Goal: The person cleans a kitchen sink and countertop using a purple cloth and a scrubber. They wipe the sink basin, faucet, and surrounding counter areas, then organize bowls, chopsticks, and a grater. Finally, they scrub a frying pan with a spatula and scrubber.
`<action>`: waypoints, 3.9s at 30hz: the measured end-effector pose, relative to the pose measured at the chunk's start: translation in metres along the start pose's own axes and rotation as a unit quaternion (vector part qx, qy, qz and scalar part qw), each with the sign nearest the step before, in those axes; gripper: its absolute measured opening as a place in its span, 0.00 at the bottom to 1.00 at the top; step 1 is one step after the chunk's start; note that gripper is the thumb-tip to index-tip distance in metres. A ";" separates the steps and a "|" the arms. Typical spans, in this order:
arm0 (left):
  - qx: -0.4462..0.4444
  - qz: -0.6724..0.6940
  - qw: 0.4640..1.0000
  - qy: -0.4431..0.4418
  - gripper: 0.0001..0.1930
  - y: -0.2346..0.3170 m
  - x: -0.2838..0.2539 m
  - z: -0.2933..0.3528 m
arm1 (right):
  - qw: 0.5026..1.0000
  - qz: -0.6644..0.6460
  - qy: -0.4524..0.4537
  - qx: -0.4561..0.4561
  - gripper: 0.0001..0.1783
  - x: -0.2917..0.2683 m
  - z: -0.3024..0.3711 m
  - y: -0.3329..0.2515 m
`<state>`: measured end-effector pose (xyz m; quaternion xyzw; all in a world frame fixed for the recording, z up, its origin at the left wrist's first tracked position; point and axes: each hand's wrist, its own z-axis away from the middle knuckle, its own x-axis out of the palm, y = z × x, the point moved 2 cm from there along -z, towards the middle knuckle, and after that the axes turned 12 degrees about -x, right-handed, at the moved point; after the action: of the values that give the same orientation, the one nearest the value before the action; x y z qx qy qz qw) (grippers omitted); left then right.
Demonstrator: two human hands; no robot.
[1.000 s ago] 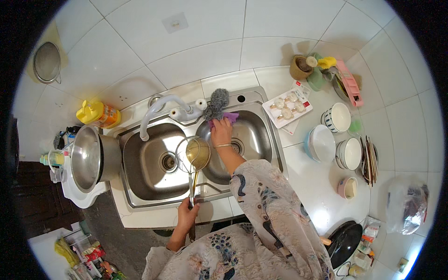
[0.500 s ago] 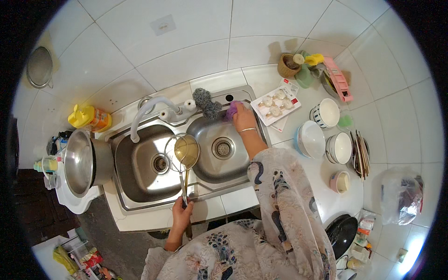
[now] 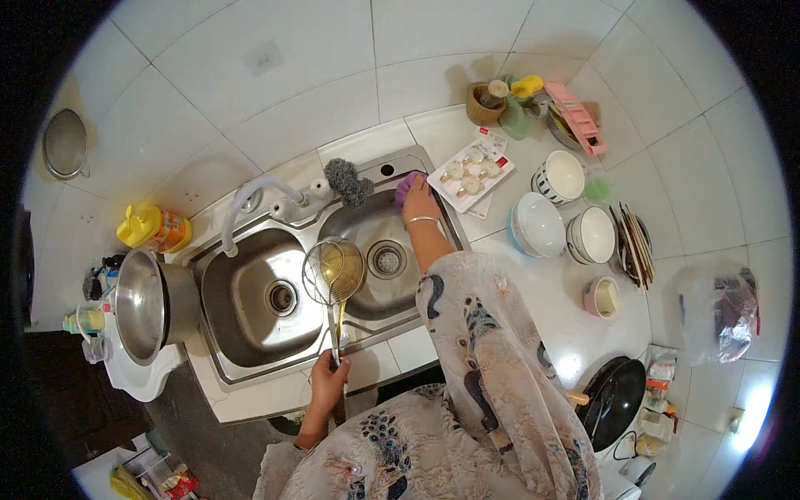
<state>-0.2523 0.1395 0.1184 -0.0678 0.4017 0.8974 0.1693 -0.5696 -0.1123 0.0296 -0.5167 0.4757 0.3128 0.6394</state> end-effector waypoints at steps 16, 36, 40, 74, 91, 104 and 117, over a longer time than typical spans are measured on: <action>0.041 -0.004 0.998 -0.055 0.08 -0.041 -0.006 0.022 | 0.996 0.018 -0.090 -0.017 0.48 -0.045 0.122 0.017; 0.082 -0.062 0.994 -0.030 0.11 -0.069 -0.031 0.028 | 0.993 0.056 0.001 -0.109 0.24 -0.044 0.135 0.068; 0.063 -0.019 0.997 -0.033 0.10 -0.066 -0.027 0.021 | 0.982 -0.038 0.055 -0.175 0.19 -0.070 0.204 0.087; 0.070 0.118 0.990 0.040 0.07 -0.057 -0.070 0.019 | 0.959 0.204 -0.132 -0.144 0.14 -0.047 0.228 0.052; 0.081 0.120 0.989 0.038 0.08 -0.063 -0.079 0.018 | 0.961 0.207 -0.137 -0.124 0.22 -0.059 0.223 0.013; 0.044 0.091 0.990 0.096 0.09 -0.071 -0.106 0.027 | 0.925 -0.049 -0.195 -0.322 0.16 0.032 0.254 -0.192; 0.063 -0.010 0.997 -0.040 0.11 -0.034 -0.058 0.008 | 0.941 -0.082 -0.040 -0.326 0.22 -0.078 0.314 0.026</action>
<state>-0.1856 0.1519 0.1148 -0.0252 0.4496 0.8707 0.1975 -0.5310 0.2027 0.0967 -0.7211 0.2778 0.4171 0.4783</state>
